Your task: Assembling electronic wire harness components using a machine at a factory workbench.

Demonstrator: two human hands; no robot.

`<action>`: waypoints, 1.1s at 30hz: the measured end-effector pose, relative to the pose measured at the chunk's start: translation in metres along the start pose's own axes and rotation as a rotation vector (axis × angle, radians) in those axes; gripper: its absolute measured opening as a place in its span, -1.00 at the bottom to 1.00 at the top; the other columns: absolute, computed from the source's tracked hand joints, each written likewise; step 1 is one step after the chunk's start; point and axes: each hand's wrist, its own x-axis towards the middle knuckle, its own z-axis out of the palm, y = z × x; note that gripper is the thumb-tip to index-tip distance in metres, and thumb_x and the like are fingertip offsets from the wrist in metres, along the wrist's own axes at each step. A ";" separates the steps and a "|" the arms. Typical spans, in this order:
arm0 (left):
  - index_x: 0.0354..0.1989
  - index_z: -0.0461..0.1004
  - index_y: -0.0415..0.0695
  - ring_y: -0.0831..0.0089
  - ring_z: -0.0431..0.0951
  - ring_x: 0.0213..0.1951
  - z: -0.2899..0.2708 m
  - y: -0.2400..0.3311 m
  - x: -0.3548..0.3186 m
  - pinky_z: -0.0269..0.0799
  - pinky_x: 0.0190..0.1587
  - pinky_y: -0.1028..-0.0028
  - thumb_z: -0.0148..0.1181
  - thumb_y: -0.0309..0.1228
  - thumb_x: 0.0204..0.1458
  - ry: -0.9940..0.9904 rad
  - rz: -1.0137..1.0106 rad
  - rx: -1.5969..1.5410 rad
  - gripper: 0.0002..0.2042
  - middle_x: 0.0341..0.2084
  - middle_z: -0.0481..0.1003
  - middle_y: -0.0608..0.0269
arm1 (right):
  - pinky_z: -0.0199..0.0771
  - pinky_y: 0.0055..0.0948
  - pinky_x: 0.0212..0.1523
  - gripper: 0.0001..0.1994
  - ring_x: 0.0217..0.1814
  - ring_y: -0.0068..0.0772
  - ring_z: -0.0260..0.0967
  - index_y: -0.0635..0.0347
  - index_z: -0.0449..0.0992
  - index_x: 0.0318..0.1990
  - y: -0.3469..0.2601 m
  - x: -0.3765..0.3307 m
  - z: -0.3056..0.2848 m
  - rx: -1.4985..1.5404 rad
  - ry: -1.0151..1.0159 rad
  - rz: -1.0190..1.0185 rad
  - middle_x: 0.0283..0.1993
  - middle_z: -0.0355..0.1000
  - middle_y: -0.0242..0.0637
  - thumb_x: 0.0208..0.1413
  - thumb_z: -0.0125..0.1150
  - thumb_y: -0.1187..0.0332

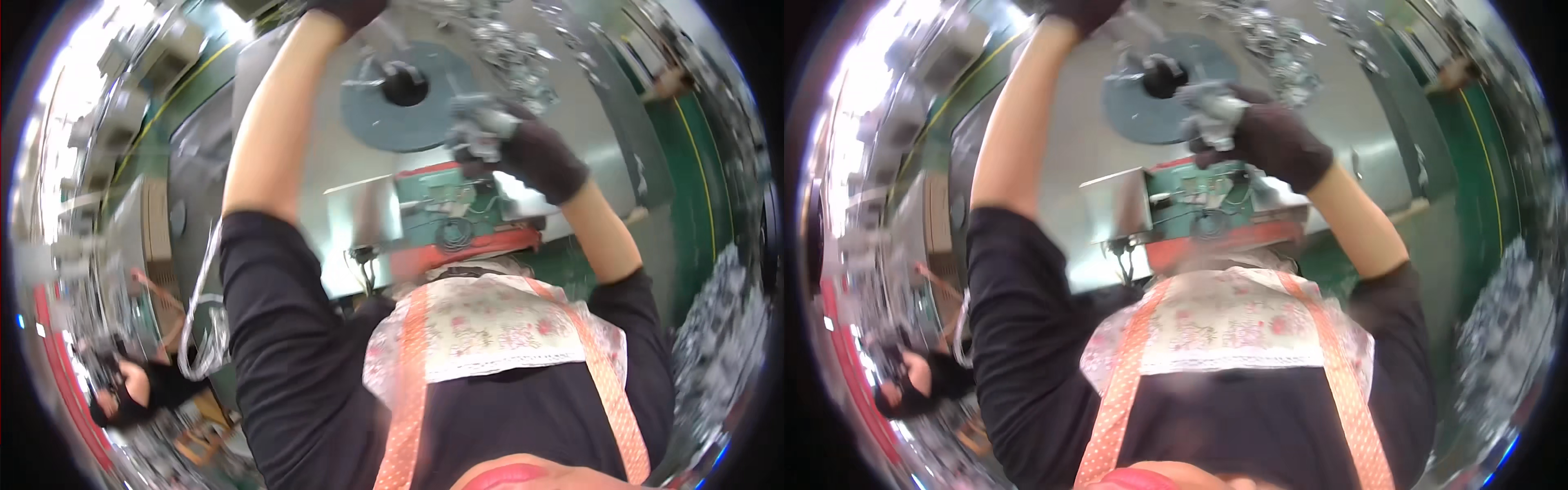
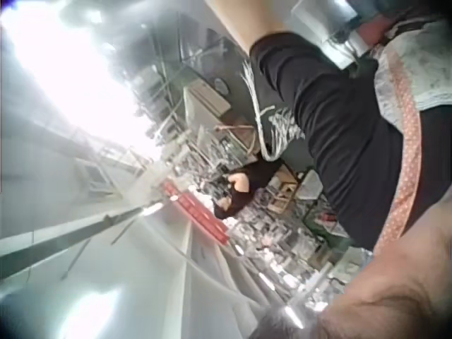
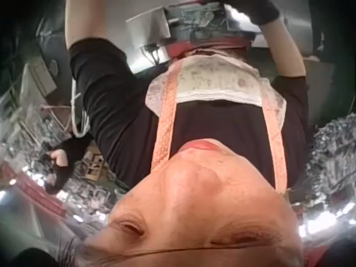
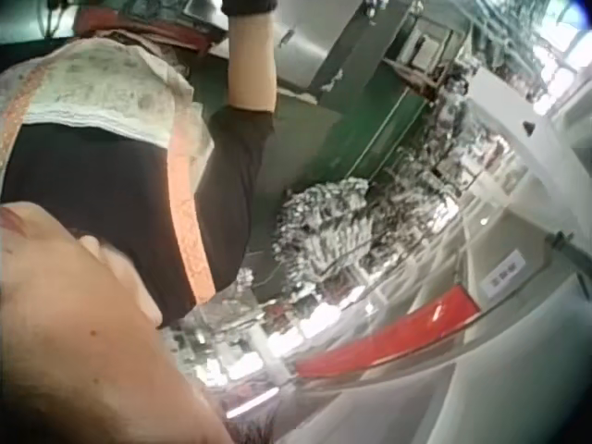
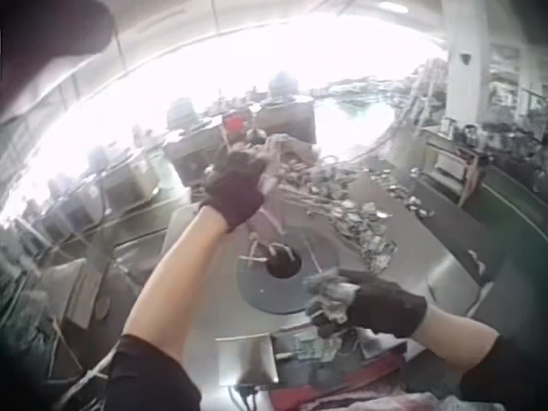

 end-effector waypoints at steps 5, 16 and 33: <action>0.12 0.55 0.00 0.15 0.52 0.12 -0.027 0.045 -0.074 0.18 0.37 0.06 0.20 -0.17 0.18 0.352 0.013 -0.201 -0.63 -0.07 0.58 0.13 | 0.56 -0.10 0.16 -0.43 0.14 -0.14 0.50 0.25 0.19 0.43 0.021 -0.007 -0.009 0.231 -0.144 -0.052 0.13 0.47 -0.07 0.41 0.03 0.11; -0.02 0.62 -0.05 -0.02 0.48 0.17 -0.032 0.102 -0.245 0.23 0.34 0.02 0.31 -0.26 0.11 -0.123 -0.437 -0.485 -0.72 0.02 0.57 0.05 | 0.49 -0.14 0.27 -0.15 0.25 -0.21 0.43 0.19 0.08 0.51 0.024 -0.024 0.011 0.016 -0.197 -0.187 0.26 0.40 -0.07 0.12 0.34 0.14; -0.07 0.64 -0.11 -0.01 0.52 0.14 -0.037 0.120 -0.280 0.37 0.25 0.11 0.26 -0.23 0.15 -0.283 -0.566 -0.508 -0.72 -0.01 0.60 0.03 | 0.54 -0.12 -0.04 -0.62 -0.06 -0.05 0.49 0.10 0.56 0.02 0.086 0.004 -0.024 -1.871 -0.153 -0.283 -0.14 0.51 -0.13 -0.03 0.25 0.44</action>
